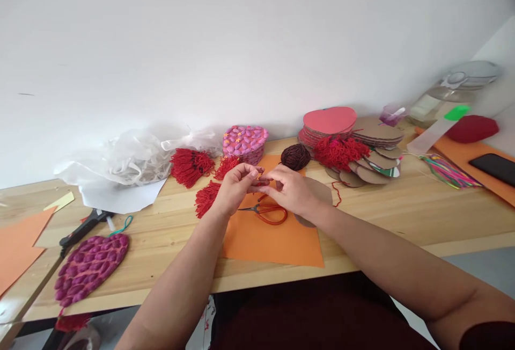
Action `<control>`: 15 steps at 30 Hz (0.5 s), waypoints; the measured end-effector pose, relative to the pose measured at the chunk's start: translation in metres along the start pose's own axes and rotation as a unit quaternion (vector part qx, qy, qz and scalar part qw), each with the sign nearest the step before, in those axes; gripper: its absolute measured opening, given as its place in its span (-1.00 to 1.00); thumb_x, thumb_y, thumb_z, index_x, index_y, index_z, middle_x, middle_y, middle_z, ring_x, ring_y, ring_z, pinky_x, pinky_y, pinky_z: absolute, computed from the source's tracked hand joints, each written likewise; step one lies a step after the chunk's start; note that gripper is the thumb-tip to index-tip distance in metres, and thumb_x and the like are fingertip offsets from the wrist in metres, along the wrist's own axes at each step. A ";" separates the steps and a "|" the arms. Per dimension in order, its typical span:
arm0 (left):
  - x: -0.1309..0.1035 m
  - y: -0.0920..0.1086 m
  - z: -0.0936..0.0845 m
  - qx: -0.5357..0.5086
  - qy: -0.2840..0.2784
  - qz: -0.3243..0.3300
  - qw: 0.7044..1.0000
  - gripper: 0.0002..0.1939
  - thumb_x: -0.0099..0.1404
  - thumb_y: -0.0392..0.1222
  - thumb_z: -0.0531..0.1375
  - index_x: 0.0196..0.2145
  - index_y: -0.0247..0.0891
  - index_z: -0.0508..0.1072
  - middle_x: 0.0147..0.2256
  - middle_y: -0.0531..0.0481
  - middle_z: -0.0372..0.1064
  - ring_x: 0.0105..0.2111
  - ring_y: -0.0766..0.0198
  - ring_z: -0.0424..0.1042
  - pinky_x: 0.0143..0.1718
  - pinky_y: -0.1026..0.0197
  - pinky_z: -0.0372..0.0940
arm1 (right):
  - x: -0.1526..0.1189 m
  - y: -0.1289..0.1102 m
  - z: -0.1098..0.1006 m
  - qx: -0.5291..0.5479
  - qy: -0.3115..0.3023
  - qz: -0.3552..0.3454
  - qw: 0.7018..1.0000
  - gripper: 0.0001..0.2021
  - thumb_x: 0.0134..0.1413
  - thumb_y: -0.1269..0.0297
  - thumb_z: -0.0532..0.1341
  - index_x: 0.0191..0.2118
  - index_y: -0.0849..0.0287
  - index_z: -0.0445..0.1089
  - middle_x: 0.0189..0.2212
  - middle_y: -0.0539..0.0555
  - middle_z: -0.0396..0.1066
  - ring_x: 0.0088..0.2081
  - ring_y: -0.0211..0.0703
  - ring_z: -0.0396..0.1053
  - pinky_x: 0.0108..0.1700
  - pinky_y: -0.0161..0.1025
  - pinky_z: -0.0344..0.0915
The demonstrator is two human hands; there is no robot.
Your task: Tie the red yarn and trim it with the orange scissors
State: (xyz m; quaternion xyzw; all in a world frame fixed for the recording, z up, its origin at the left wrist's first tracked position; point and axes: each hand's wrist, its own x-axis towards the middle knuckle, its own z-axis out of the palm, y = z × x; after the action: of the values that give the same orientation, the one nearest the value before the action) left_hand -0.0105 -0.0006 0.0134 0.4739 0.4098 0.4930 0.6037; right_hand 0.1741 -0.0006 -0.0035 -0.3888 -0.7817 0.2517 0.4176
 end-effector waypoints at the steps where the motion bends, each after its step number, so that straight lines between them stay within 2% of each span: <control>1: -0.001 -0.001 0.000 0.006 -0.003 0.001 1.000 -0.62 0.12 0.04 0.40 -0.35 -0.31 0.40 -0.05 -0.17 0.48 -0.36 0.29 0.57 -0.32 0.22 0.52 | 0.000 0.002 0.001 0.004 0.005 -0.018 1.000 -0.88 0.17 0.27 0.32 -0.19 0.14 0.52 -0.28 0.08 0.44 -0.27 -0.19 0.36 -0.17 -0.22 0.27; 3: -0.002 -0.002 -0.001 0.014 -0.011 -0.004 1.000 -0.61 0.13 0.03 0.40 -0.34 -0.31 0.39 -0.04 -0.15 0.48 -0.37 0.35 0.55 -0.30 0.23 0.52 | 0.001 0.004 0.001 0.010 0.019 -0.052 0.998 -0.94 0.19 0.38 0.28 -0.28 0.14 0.52 -0.31 0.07 0.45 -0.24 -0.18 0.39 -0.13 -0.22 0.29; 5: -0.002 -0.002 -0.001 0.016 -0.021 -0.021 0.999 -0.59 0.11 0.04 0.41 -0.33 -0.31 0.38 -0.07 -0.13 0.49 -0.38 0.37 0.54 -0.29 0.23 0.52 | 0.001 0.004 0.001 0.010 0.026 -0.073 0.997 -0.90 0.19 0.46 0.24 -0.32 0.15 0.48 -0.32 0.07 0.44 -0.23 -0.17 0.39 -0.13 -0.22 0.29; 8: -0.003 0.006 0.002 0.027 -0.009 -0.030 0.999 -0.56 0.08 0.07 0.42 -0.34 -0.31 0.37 -0.11 -0.10 0.49 -0.38 0.33 0.55 -0.29 0.21 0.51 | 0.000 0.001 0.001 0.015 0.034 -0.073 0.997 -0.92 0.18 0.47 0.24 -0.33 0.17 0.41 -0.33 0.06 0.42 -0.26 -0.18 0.37 -0.16 -0.23 0.28; 12: -0.022 0.041 0.004 0.125 0.028 0.038 0.991 -0.64 0.14 0.04 0.38 -0.33 -0.28 0.40 -0.23 -0.05 0.49 -0.28 0.23 0.57 -0.31 0.25 0.46 | -0.002 -0.008 0.000 0.030 0.027 -0.031 0.999 -0.93 0.21 0.45 0.18 -0.31 0.16 0.34 -0.35 0.04 0.40 -0.31 -0.20 0.35 -0.23 -0.26 0.24; 15: -0.063 0.076 -0.011 0.267 -0.007 0.060 0.962 -0.76 0.25 -0.02 0.29 -0.35 -0.25 0.43 -0.39 -0.02 0.49 -0.29 0.21 0.55 -0.25 0.22 0.44 | -0.004 -0.014 -0.001 0.045 0.003 0.006 0.999 -0.95 0.24 0.40 0.15 -0.28 0.15 0.31 -0.37 0.01 0.41 -0.36 -0.22 0.34 -0.28 -0.28 0.21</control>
State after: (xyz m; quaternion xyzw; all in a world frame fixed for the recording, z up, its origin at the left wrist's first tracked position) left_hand -0.0481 -0.0557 0.0873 0.6450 0.4928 0.3978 0.4276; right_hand 0.1709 -0.0121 0.0057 -0.3753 -0.7661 0.2879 0.4352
